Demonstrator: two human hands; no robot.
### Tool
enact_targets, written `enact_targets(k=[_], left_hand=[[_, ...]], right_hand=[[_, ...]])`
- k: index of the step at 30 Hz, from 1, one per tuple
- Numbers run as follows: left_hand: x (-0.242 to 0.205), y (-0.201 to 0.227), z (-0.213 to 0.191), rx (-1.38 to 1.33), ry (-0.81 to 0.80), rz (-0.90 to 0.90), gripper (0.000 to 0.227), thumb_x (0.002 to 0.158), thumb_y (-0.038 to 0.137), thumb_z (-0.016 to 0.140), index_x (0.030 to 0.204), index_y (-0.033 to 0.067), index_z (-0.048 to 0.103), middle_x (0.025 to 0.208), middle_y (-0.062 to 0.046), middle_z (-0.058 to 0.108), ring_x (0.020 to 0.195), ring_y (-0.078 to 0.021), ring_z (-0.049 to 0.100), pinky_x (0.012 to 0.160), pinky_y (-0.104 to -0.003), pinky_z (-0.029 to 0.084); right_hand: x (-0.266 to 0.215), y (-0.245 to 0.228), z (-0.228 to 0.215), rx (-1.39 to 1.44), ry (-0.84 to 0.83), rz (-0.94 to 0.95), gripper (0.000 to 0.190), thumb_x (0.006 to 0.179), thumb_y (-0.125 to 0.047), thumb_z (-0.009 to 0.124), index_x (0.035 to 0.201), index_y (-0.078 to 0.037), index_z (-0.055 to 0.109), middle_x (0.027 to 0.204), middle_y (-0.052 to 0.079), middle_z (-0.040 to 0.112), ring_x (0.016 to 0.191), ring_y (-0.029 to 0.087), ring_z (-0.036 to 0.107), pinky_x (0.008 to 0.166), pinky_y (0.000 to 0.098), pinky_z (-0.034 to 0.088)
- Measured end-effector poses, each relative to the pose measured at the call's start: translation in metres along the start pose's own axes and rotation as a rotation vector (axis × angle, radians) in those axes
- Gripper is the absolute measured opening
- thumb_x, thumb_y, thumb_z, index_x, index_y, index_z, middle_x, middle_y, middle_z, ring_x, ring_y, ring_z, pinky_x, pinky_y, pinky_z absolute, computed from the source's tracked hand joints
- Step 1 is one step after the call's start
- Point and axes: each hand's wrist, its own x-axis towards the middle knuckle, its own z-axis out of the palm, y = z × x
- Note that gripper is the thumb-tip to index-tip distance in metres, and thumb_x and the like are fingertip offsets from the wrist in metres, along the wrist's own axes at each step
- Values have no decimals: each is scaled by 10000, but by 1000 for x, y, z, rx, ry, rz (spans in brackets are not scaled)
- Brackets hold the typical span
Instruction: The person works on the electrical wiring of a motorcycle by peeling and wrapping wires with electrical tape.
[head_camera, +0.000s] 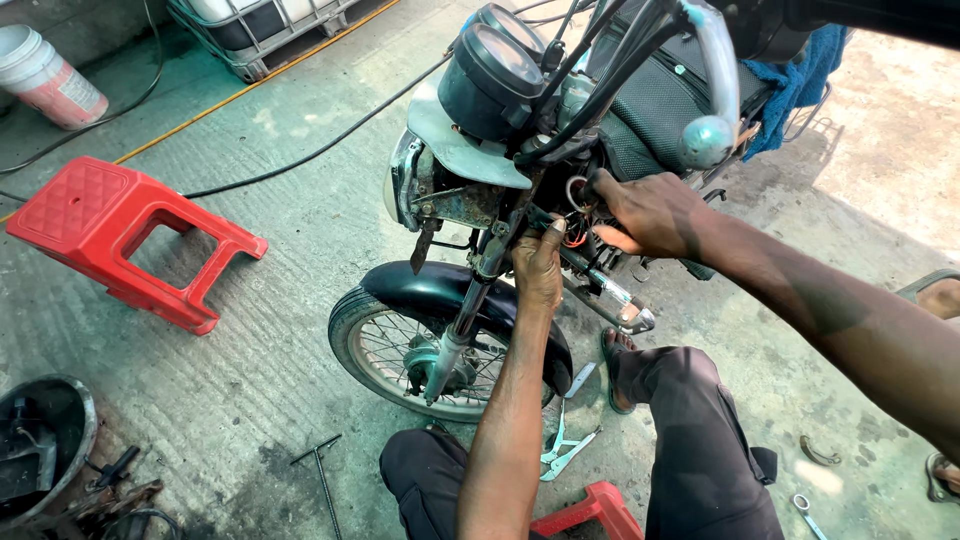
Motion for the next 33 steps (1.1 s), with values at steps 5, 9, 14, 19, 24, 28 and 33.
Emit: enact_targets(k=[5,9,14,19,24,28,33], left_hand=[[-2,-2,2,-33,-34,6,155,997,132,746,1095,23,696,1037,-47,685,986,-120,630,939,-273,502],[-2,1,1,-37,-39,-33,191,971,124,750,1119,13,704,1066,-73,700,984,-132,639,933,-291,507],[7,9,-4,56,-62,-113,232,916,150,793,1103,35,718,1078,-72,720,973,-127,651,921,-301,515],[10,10,-12,274,-82,-157,242,904,228,804,1051,43,750,981,-50,753,917,-122,685,882,-284,536],[12,6,-15,293,-146,-69,213,931,201,804,1055,36,754,950,-31,738,867,-104,651,829,-263,509],[12,0,-12,308,-131,-12,172,974,166,789,1046,16,744,941,-22,709,823,-102,601,747,-266,470],[14,1,-12,319,-136,32,173,959,177,754,1040,25,746,964,-23,735,872,-91,642,826,-254,515]], right_hand=[[-23,-15,12,255,227,-207,380,902,-284,664,1139,-21,526,812,123,678,704,326,678,597,429,515],[-22,-25,19,585,179,24,378,946,-196,624,1272,-39,514,701,77,651,584,219,617,590,370,482],[-26,-20,21,733,251,-3,499,870,-173,720,1289,-34,485,757,22,715,612,105,644,572,271,507],[-29,-5,39,442,292,30,646,803,-350,791,1325,-31,585,1032,156,655,883,264,656,755,390,526],[-19,-3,48,383,252,3,655,815,-464,773,1252,8,653,1288,210,578,1159,364,610,962,473,498],[-13,-6,51,405,156,183,608,827,-498,690,1101,41,626,985,252,679,939,394,691,810,489,531],[1,-5,56,402,190,125,538,950,-474,580,904,60,628,756,271,644,723,445,664,690,528,513]])
